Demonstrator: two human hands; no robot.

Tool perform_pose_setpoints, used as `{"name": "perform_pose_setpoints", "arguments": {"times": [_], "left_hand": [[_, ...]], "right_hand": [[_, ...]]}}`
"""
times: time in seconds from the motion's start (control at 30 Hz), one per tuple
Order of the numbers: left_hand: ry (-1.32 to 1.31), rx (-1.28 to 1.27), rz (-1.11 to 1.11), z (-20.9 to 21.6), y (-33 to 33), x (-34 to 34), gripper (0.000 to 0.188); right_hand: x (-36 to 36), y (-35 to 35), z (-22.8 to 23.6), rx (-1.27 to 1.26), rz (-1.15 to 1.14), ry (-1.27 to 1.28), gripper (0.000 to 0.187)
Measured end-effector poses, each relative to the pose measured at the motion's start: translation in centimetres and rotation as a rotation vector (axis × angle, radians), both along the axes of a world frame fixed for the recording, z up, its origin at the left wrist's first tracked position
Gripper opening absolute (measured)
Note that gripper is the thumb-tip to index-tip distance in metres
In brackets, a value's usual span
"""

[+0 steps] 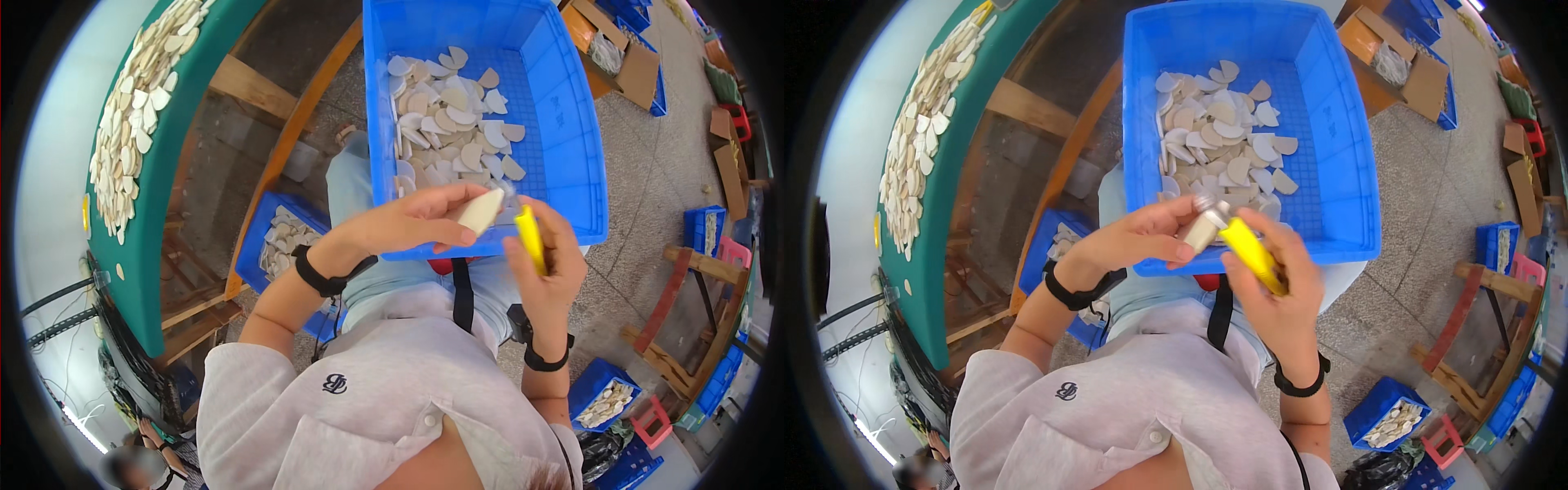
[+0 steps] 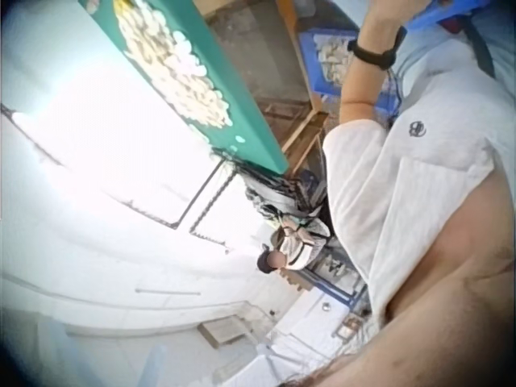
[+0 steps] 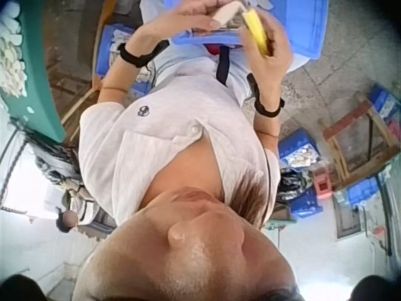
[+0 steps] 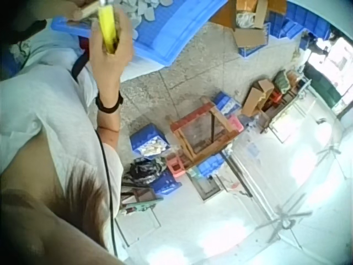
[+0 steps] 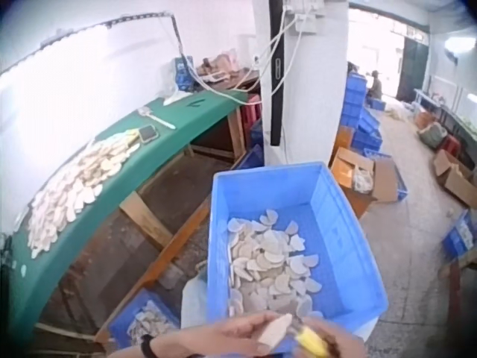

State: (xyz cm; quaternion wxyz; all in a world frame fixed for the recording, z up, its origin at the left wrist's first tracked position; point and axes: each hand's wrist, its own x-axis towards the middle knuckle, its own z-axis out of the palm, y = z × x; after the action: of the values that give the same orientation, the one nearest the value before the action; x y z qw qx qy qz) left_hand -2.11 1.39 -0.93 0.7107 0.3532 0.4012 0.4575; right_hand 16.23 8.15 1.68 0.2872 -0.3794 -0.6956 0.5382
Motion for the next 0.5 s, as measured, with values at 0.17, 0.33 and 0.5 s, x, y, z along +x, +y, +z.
{"name": "perform_pose_setpoints", "arguments": {"times": [0.17, 0.33, 0.5], "left_hand": [[-0.194, -0.021, 0.239, -0.8, -1.1, 0.6, 0.044], [-0.405, 0.087, 0.315, -1.1, -1.9, 1.6, 0.043], [-0.233, 0.033, 0.397, -0.2, -2.2, 1.9, 0.048]], "right_hand": [[0.6, -0.1, 0.1, 0.132, 0.012, -0.042, 0.025], [-0.3, -0.7, 1.3, 0.33, 0.155, -0.165, 0.026], [-0.8, -1.1, 1.4, 0.425, 0.216, -0.194, 0.032]]}}
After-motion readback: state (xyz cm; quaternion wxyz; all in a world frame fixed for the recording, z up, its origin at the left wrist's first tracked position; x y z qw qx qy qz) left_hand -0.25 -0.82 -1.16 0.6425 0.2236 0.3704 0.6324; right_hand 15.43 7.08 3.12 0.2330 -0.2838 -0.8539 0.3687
